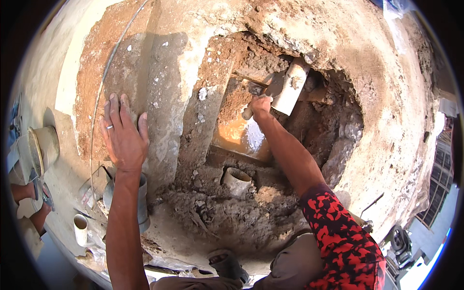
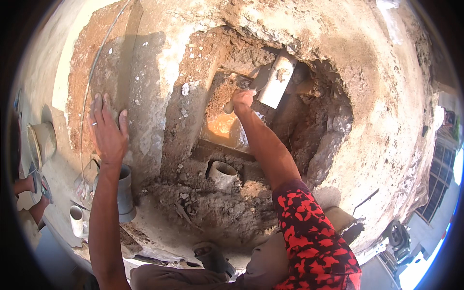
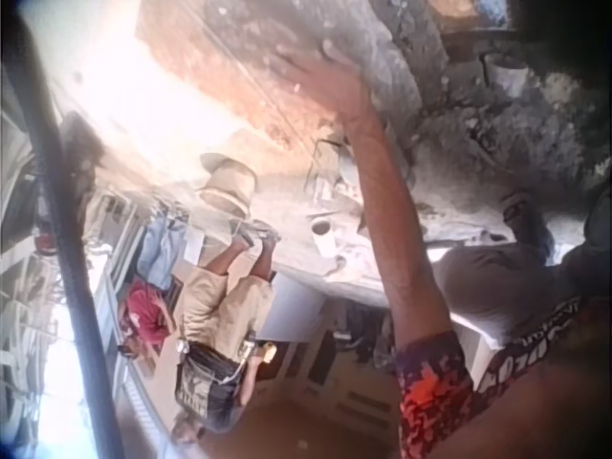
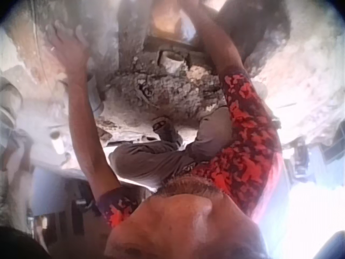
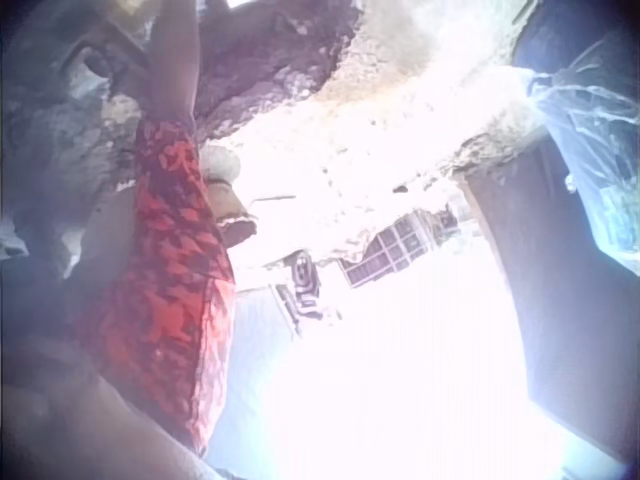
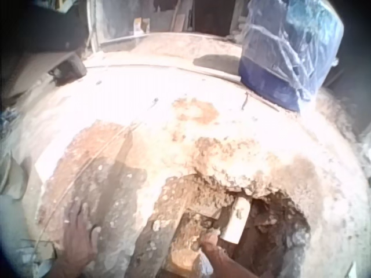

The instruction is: The person mixes cement with a shovel on the ground, then uses a trowel to apply the mixture inside a hole in the floor and inserts a section of PVC pipe.

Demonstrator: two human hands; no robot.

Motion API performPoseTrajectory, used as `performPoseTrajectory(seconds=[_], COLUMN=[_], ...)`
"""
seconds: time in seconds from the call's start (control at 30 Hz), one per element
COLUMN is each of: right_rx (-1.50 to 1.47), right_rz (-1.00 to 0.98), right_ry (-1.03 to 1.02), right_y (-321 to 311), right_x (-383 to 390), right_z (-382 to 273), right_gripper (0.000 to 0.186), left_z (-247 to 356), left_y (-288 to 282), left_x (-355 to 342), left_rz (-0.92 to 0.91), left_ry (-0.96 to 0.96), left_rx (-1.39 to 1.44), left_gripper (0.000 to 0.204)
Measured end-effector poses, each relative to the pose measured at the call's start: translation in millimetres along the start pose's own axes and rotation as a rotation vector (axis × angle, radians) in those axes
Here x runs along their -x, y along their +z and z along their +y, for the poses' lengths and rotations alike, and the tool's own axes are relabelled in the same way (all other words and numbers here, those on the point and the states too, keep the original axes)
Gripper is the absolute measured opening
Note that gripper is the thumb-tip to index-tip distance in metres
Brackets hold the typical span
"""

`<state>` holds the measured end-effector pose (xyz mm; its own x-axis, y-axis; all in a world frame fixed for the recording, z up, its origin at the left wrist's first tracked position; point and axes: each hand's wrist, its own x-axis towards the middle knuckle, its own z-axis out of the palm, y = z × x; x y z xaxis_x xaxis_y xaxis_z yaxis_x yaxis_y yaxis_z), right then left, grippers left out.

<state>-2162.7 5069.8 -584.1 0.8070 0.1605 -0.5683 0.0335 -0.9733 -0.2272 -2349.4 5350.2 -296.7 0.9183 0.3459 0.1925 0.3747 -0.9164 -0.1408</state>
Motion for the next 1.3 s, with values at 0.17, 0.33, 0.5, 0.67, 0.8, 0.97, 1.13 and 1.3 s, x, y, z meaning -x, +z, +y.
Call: performPoseTrajectory(seconds=[0.17, 0.33, 0.5, 0.67, 0.8, 0.97, 1.13, 1.3], right_rx=[-0.076, 0.077, -0.083, 0.32, -0.675, -1.523, -1.629, -1.852], right_rz=[0.253, 0.312, 0.299, 0.122, -0.103, -0.234, -0.289, -0.636], right_ry=[-0.208, -0.104, 0.165, -0.241, -0.059, -0.031, -0.057, 0.042], right_y=[34.4, 31.9, 51.0, 65.0, 44.0, 22.6, -7.1, -81.9], right_x=[-1.4, 9.3, -25.3, -22.5, -12.4, -11.7, 11.4, 70.4], right_z=[-8.5, 4.6, -4.5, -18.0, -31.4, -27.5, 3.2, 27.9], right_gripper=[0.027, 0.034, 0.04, 0.038, 0.033, 0.022, 0.019, 0.017], left_z=[-7.7, -8.9, -1.5, -4.7, -4.9, -1.0, -0.4, -1.6], left_y=[-1.0, -3.7, -0.5, -3.8, -4.7, 0.5, 0.5, -4.9], left_x=[4.0, 1.1, -3.7, -1.2, 0.2, -1.7, -3.0, -0.2], left_rz=[-0.027, -0.005, -0.011, -0.022, -0.032, -0.011, -0.021, 0.01], left_ry=[-0.03, -0.014, -0.008, -0.019, -0.025, -0.016, -0.014, 0.005], left_rx=[-0.033, -0.03, -0.008, -0.007, -0.026, 0.005, -0.027, -0.011], left_gripper=[0.057, 0.057, 0.058, 0.06, 0.06, 0.06, 0.058, 0.054])
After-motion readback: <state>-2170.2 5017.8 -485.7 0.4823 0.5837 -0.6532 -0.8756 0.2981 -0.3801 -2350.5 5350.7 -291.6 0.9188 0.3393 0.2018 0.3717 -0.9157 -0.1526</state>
